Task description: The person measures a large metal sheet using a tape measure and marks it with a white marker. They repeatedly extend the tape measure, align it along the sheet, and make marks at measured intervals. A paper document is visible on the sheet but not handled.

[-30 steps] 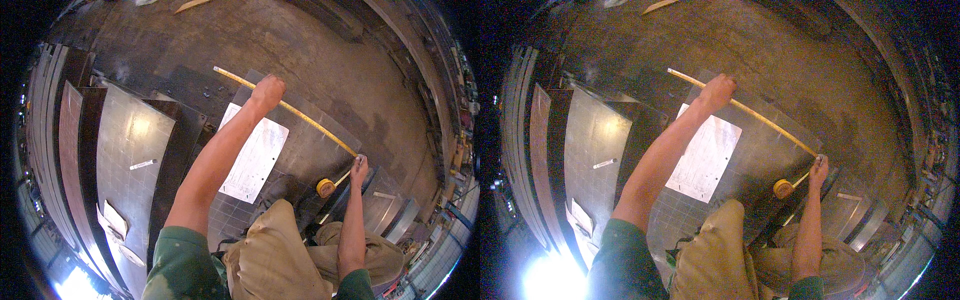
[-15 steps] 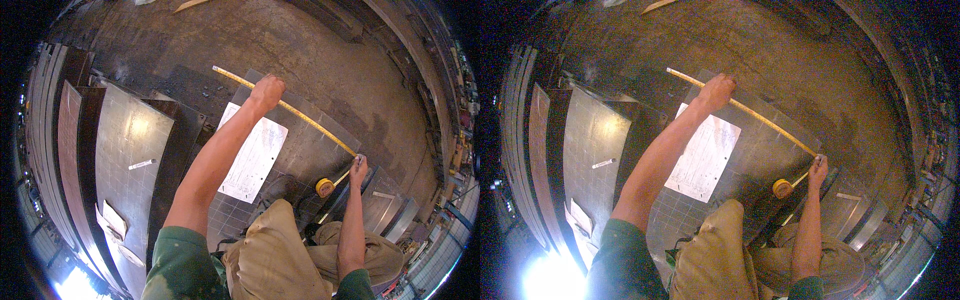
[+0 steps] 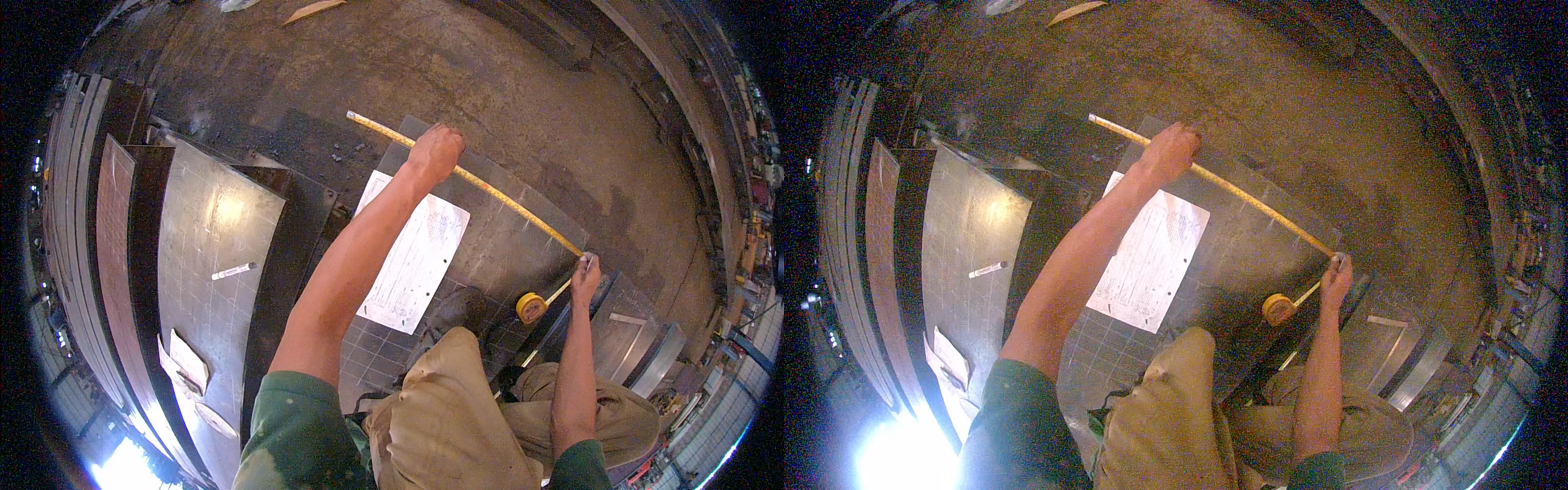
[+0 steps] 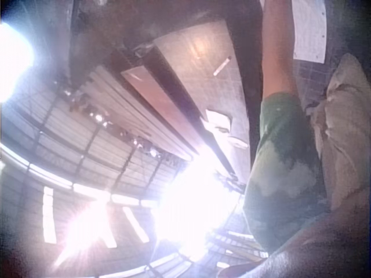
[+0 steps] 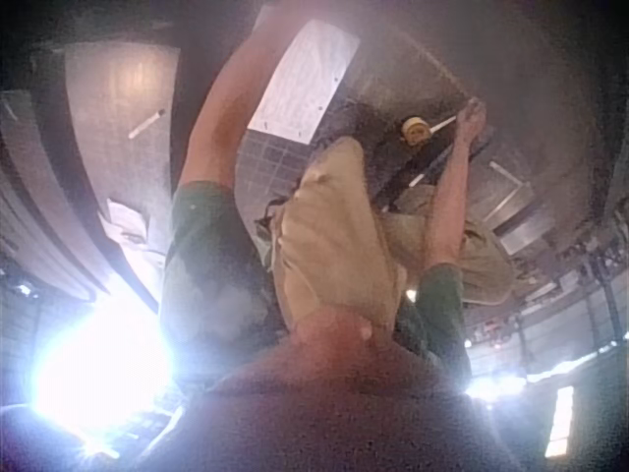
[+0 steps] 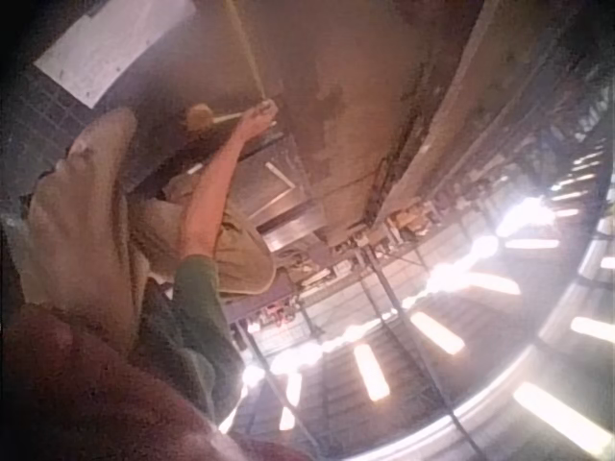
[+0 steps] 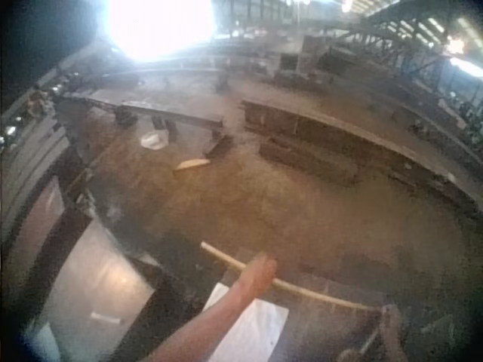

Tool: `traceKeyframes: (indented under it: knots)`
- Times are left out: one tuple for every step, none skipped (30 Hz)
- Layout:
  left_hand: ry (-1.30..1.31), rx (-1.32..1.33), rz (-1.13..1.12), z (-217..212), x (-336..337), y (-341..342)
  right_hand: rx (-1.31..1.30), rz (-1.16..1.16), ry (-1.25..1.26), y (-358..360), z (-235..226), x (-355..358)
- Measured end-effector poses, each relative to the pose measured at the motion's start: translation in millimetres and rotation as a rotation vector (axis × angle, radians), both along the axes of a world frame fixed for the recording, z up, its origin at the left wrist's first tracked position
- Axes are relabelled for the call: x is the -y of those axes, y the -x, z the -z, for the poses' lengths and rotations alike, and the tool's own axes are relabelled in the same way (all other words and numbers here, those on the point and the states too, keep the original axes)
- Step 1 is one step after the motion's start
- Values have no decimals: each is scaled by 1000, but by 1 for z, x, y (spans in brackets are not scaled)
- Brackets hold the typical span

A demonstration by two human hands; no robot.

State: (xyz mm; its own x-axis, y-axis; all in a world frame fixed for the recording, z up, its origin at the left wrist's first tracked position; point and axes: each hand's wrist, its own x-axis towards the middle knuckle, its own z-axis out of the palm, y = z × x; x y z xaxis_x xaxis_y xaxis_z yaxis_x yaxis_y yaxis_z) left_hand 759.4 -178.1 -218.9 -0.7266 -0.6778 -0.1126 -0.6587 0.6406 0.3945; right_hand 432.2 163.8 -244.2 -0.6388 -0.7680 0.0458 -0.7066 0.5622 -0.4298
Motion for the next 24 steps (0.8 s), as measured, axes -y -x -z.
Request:
traceKeyframes:
  knots:
    - [5, -23, 2, 4, 1, 0, -13, -3, -7, 2, 1, -1]
    - [10, -41, -1, 12, 3, -3, -21, -11, -15, 1, 3, 0]
    - [15, -59, -4, 19, 4, -6, -18, -11, -14, 0, 5, 1]
    - [18, -53, 2, 20, 4, -5, -21, -7, -17, 1, 5, 1]
    - [22, -47, 7, 21, 3, -5, -23, -2, -20, 0, 5, 1]
    - [25, -39, 11, 21, 3, -5, -15, 2, -8, 0, 5, 1]
    - [19, -33, -9, 18, 2, -4, -8, 8, 3, -1, 5, 0]
    - [13, -26, -28, 16, 1, -3, 0, 13, 14, -1, 5, 0]
    - [6, -18, -49, 13, 0, -2, -9, 14, 9, -1, 6, 0]
    - [4, -31, -46, 9, -1, -1, -22, 18, 4, 2, 7, -1]
    - [1, -44, -44, 6, -1, 1, -35, 22, -1, 4, 8, -4]
    - [-2, -57, -40, 2, -1, 3, -41, 12, 16, 7, 9, -6]
    - [-1, -53, -48, 5, -2, 0, -39, -5, 34, 6, 10, -5]
    - [0, -50, -55, 8, -1, -1, -37, -21, 52, 4, 11, -4]
    - [1, -47, -61, 11, -1, -3, -31, -19, 38, 3, 11, -4]
    - [13, -47, -49, 14, 0, -3, -27, -17, 24, 5, 12, -4]
    - [26, -47, -37, 18, 0, -4, -23, -14, 10, 5, 12, -4]
    - [38, -48, -25, 21, 1, -5, -22, -26, 23, 6, 13, -5]
    - [26, -44, -31, 20, 0, -3, -23, -33, 34, 6, 12, -6]
    - [14, -40, -37, 19, 0, -1, -25, -41, 46, 6, 11, -7]
    - [2, -36, -43, 17, -1, 1, -29, -41, 52, 7, 10, -8]
    - [-17, -15, -27, 17, 0, 0, -30, -44, 60, 5, 9, -7]
    - [-35, 5, -10, 17, 1, -1, -31, -47, 68, 4, 8, -6]
    - [-53, 25, 7, 17, 2, -1, -14, -42, 55, 3, 7, -6]
